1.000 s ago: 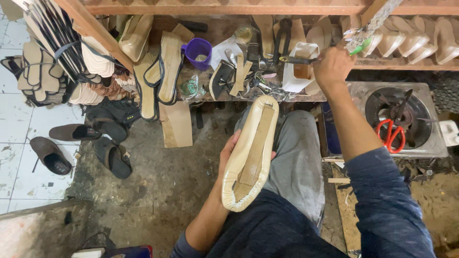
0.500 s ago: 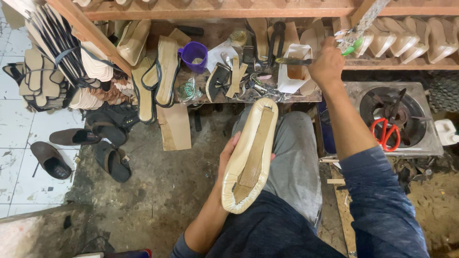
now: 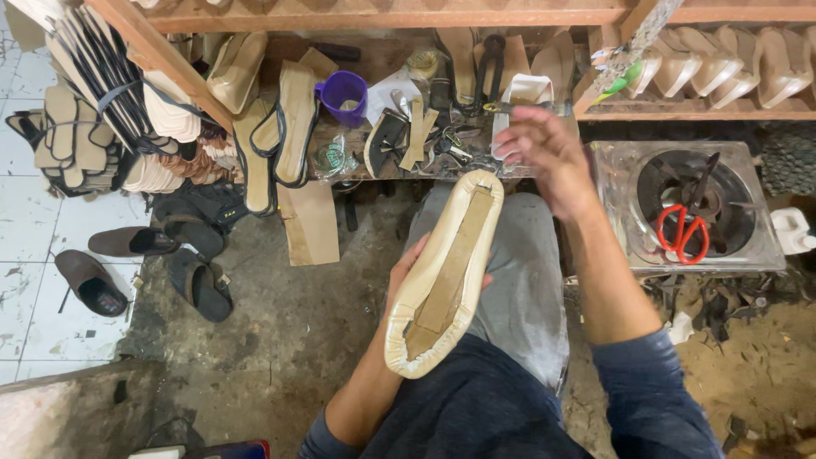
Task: The person uses a chisel-like tool to scrape and smooth the edges of a beige shoe upper. Then the person retrieves several black rubber soles from a shelf, compares them, and places them on their lap. The person continues to handle and align the soles.
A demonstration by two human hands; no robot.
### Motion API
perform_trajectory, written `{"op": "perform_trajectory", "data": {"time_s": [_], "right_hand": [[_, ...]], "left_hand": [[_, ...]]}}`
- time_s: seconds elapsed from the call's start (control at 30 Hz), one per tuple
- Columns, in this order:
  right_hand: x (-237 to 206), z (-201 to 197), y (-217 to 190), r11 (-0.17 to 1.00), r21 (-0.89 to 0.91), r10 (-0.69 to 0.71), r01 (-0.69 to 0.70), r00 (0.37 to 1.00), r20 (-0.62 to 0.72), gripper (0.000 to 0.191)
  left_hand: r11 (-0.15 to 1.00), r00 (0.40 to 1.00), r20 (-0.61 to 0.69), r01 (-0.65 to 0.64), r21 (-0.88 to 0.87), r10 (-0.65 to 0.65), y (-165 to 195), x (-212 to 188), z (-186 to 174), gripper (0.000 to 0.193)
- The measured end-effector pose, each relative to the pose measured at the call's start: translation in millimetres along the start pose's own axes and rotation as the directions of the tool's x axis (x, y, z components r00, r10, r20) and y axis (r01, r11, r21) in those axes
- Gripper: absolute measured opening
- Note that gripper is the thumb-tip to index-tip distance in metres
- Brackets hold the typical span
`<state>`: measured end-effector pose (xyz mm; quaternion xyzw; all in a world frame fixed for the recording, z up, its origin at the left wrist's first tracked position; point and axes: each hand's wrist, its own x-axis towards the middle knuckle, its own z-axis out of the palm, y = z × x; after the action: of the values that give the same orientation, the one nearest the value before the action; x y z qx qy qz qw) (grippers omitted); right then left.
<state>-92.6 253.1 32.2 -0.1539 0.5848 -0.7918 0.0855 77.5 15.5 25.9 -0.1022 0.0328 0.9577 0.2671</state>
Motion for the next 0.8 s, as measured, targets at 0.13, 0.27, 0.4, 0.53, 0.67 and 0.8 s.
{"op": "perform_trajectory", "data": {"time_s": [0.13, 0.27, 0.4, 0.53, 0.67, 0.8], "right_hand": [[-64, 28, 18, 0.864, 0.454, -0.006, -0.220, 0.896, 0.445, 0.100], [-120, 21, 42, 0.915, 0.377, 0.146, -0.143, 0.989, 0.022, 0.078], [-176, 24, 35, 0.993, 0.028, -0.113, 0.116, 0.988, -0.107, 0.050], [-225, 64, 10, 0.950, -0.310, -0.105, 0.032, 0.970, -0.221, 0.075], [-252, 94, -8, 0.925, -0.364, -0.180, 0.107, 0.968, -0.174, 0.082], [-281, 119, 1, 0.901, -0.408, -0.238, 0.147, 0.954, -0.184, 0.100]], "left_hand": [[0.997, 0.994, 0.067, 0.081, 0.016, -0.082, -8, 1, 0, 0.058], [0.964, 0.986, 0.111, 0.149, -0.219, -0.127, -23, -5, 9, 0.071], [0.967, 0.967, 0.063, -0.243, -0.077, 0.248, -33, -13, 20, 0.067], [0.923, 0.923, -0.016, -0.383, 0.012, 0.384, -43, -8, 19, 0.060], [0.824, 0.861, 0.017, -0.491, 0.281, 0.508, -55, -4, 8, 0.054], [0.827, 0.868, 0.109, -0.495, 0.267, 0.484, -60, -5, 1, 0.059]]}}
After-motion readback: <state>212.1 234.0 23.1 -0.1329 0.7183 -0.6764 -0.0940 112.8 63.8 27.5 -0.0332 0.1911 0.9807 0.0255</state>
